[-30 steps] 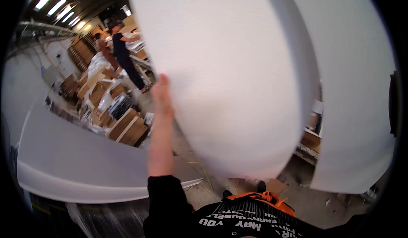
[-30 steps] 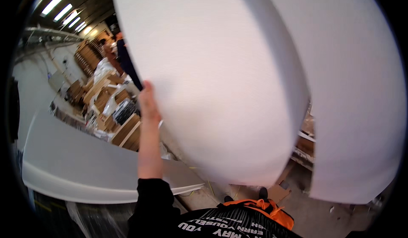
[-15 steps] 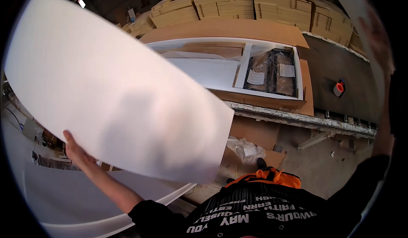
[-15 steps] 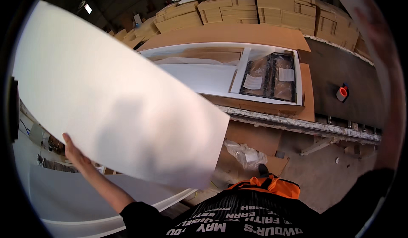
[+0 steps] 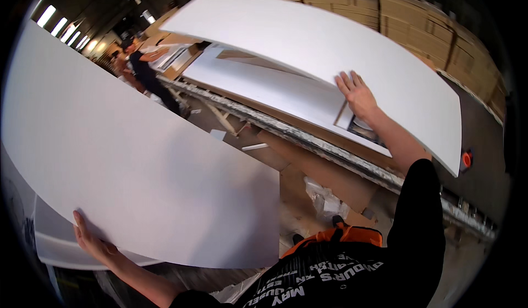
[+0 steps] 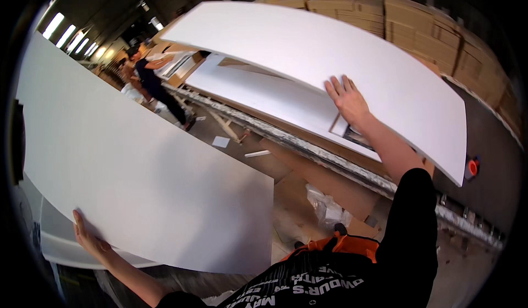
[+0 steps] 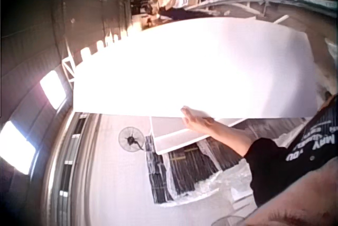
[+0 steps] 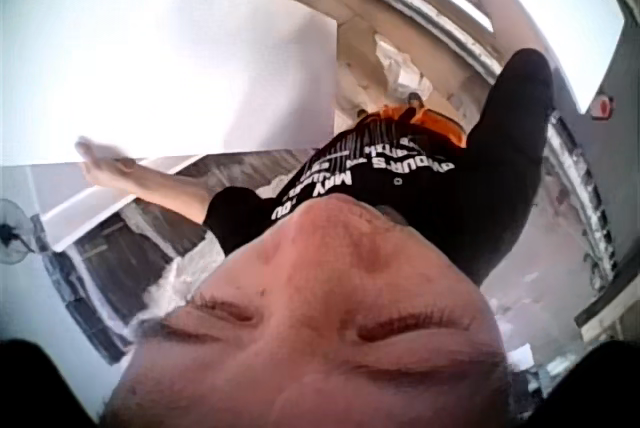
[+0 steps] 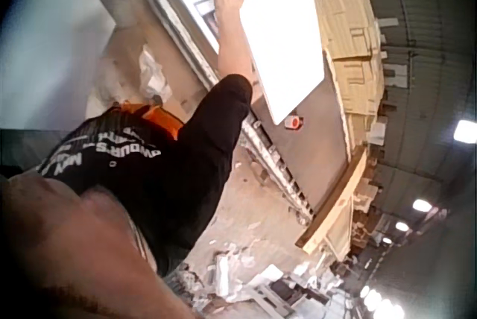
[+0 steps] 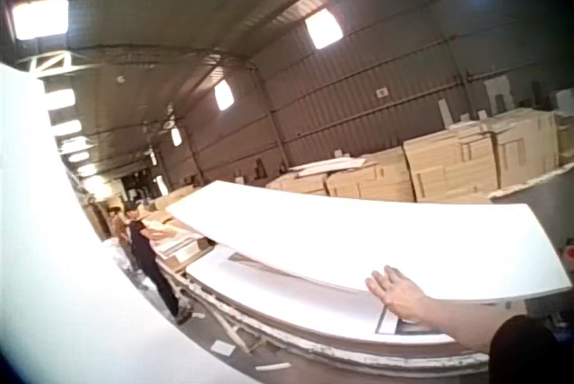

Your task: The person places a large white protective sheet inside a cardboard box and seals the box with tape using a hand dispenser.

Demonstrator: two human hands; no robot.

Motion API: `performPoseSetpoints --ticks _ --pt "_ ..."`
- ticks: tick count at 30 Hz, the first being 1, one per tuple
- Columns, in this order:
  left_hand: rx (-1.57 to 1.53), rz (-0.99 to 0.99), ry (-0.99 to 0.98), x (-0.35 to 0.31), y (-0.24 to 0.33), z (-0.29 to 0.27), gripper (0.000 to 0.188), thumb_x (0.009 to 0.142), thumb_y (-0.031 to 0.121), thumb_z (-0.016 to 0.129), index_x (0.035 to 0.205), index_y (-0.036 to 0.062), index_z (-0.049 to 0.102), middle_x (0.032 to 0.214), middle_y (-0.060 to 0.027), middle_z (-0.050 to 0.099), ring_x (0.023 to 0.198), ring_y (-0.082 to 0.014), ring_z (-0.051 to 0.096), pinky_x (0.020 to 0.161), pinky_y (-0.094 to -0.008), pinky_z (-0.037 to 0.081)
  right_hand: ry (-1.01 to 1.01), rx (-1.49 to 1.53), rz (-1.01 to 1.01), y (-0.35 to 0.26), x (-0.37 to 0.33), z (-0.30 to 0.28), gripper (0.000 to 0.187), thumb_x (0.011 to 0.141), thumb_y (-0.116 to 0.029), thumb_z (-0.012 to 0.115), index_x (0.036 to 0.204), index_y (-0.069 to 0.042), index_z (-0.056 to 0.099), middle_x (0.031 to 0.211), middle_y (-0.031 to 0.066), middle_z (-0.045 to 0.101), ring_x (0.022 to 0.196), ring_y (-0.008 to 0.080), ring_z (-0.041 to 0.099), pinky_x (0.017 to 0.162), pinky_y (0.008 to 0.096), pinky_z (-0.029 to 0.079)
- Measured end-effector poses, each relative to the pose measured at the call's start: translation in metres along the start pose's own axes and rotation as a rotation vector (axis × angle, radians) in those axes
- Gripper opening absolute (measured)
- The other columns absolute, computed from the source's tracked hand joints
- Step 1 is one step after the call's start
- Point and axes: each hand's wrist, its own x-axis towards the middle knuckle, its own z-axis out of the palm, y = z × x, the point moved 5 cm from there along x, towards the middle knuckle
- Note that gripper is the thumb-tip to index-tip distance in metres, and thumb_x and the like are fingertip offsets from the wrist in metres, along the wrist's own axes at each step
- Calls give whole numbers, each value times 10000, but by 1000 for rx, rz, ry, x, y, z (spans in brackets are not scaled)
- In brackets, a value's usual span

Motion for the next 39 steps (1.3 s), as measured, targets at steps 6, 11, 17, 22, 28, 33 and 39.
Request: performPoseSetpoints --ticks 6,11,17,22,28,33,39 --pt "20 55 190 -55 55 -65 575 900 396 592 1242 -59 510 1200 -178 543 1069 -264 517 921 -375 413 -78 112 -66 -45 28 109 502 878 -81 453 1376 -59 392 1392 164 435 1236 406 436 1058 445 352" --pt "201 106 454 -111 94 -89 599 903 405 581 1283 -52 502 1239 -163 540 1075 -271 518 917 -361 414 -296 206 -71 -84 64 157 506 884 -83 458 1385 -69 387 1409 156 417 1264 405 407 1059 457 345" --pt "259 111 451 -133 101 -75 623 843 376 645 1258 -70 513 1276 -215 511 1134 -334 481 981 -448 372 -490 405 -144 -104 82 196 589 859 -134 522 1423 -116 353 1460 151 348 1329 406 318 1092 473 293" --pt "315 223 444 -138 91 -54 424 842 365 646 924 -51 649 930 -176 621 834 -240 554 719 -397 441 -458 657 -92 -87 61 179 624 870 -300 561 1429 -124 347 1481 144 318 1371 391 251 1122 472 236" --pt "312 338 271 -108 31 9 409 852 389 626 845 -19 596 849 -144 566 763 -221 503 668 -383 398 8 209 513 60 -95 138 540 787 -390 646 1269 -159 567 1412 172 413 1337 441 279 1083 570 222" --pt "267 355 176 -91 4 41 413 859 409 610 780 9 552 782 -117 521 705 -206 461 626 -372 363 -427 13 1391 165 -262 108 838 830 -641 486 1439 -89 325 1455 283 282 1315 505 268 1075 601 187" --pt "266 367 127 -82 -16 56 437 869 434 591 701 41 499 701 -86 467 634 -188 410 575 -358 320 -672 281 1422 155 -257 119 1000 790 -728 457 1474 -44 204 1512 267 128 1350 565 74 1093 619 61"
